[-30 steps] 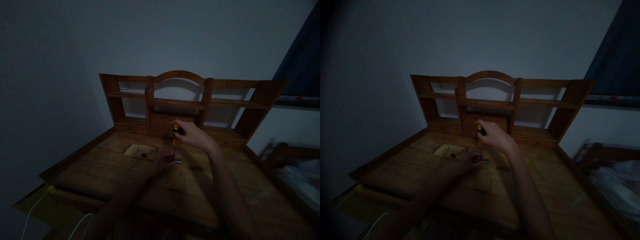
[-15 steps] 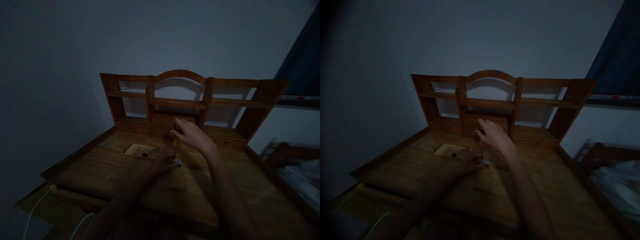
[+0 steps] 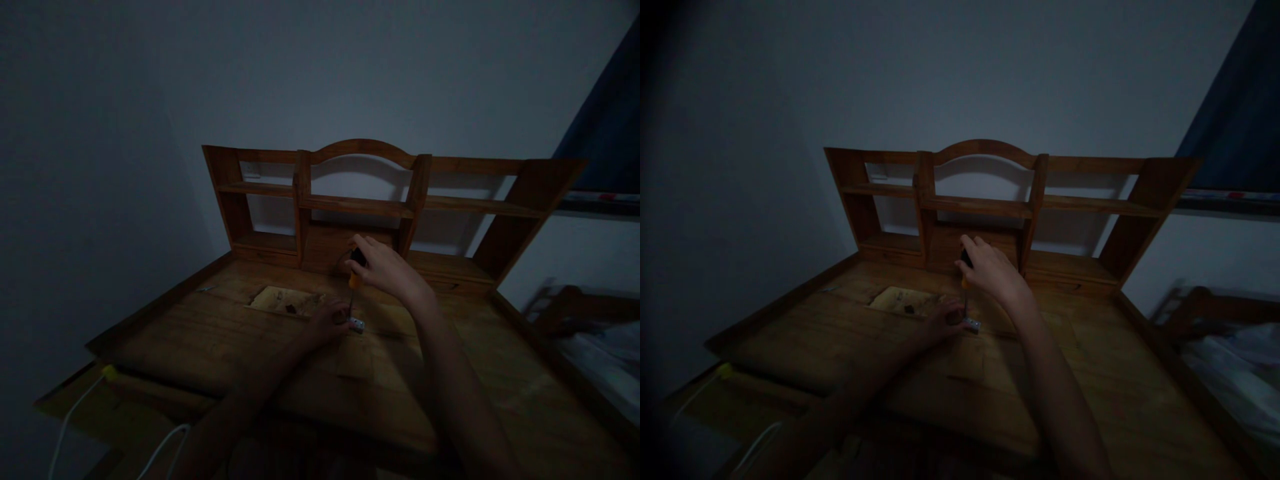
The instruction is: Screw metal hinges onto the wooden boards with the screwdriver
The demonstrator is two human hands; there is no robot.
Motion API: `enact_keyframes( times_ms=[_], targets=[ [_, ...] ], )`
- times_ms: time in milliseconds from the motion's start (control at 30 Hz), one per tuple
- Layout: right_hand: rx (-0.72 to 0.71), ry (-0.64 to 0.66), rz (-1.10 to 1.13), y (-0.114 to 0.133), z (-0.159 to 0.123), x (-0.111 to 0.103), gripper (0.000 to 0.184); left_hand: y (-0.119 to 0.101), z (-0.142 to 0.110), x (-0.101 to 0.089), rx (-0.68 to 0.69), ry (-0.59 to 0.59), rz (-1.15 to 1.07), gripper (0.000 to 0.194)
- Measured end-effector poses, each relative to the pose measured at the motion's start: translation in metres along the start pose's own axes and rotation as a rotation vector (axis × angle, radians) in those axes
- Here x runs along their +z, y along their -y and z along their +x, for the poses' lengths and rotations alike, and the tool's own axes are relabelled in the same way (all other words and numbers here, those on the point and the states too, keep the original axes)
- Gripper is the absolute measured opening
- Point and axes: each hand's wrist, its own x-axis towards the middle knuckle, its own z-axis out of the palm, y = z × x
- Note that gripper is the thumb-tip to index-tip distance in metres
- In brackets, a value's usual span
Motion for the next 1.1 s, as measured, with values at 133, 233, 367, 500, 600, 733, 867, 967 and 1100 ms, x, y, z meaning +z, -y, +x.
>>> enact_keyframes(
  times_ms=[133,233,367,500,600,733,867,967,1100],
  targets=[
    [0.057,-0.025,-0.165,0.002,0.000,-0.002,0.037,-0.008,0.003,-0.004,-0.059,0.010,-0.039,0.021],
    [0.065,-0.030,-0.260,0.006,0.000,-0.006,0.034,-0.013,0.003,-0.007,-0.097,0.015,-0.057,0.020],
    [0.045,-0.036,-0.283,0.011,0.000,-0.009,0.027,-0.011,0.002,-0.006,-0.153,0.026,-0.066,0.022],
    [0.073,-0.040,-0.290,0.014,0.000,-0.009,0.037,-0.005,0.002,-0.004,-0.141,0.012,-0.068,0.024],
    [0.108,-0.034,-0.254,0.012,0.001,-0.010,0.046,-0.002,0.000,-0.003,-0.127,0.001,-0.086,0.024],
    [-0.012,0.027,0.026,0.001,-0.001,-0.017,0.030,-0.002,-0.001,-0.004,-0.131,0.029,-0.096,0.024],
    [-0.094,0.062,0.217,-0.004,-0.004,-0.021,0.031,-0.005,0.000,-0.006,-0.117,0.039,-0.117,0.020],
    [-0.030,0.016,0.073,0.002,-0.001,-0.014,0.027,-0.012,0.001,-0.009,-0.129,0.074,-0.133,0.020],
    [0.111,-0.065,-0.172,0.012,0.003,-0.003,0.039,-0.020,0.002,-0.012,-0.131,0.096,-0.129,0.025]
  ],
)
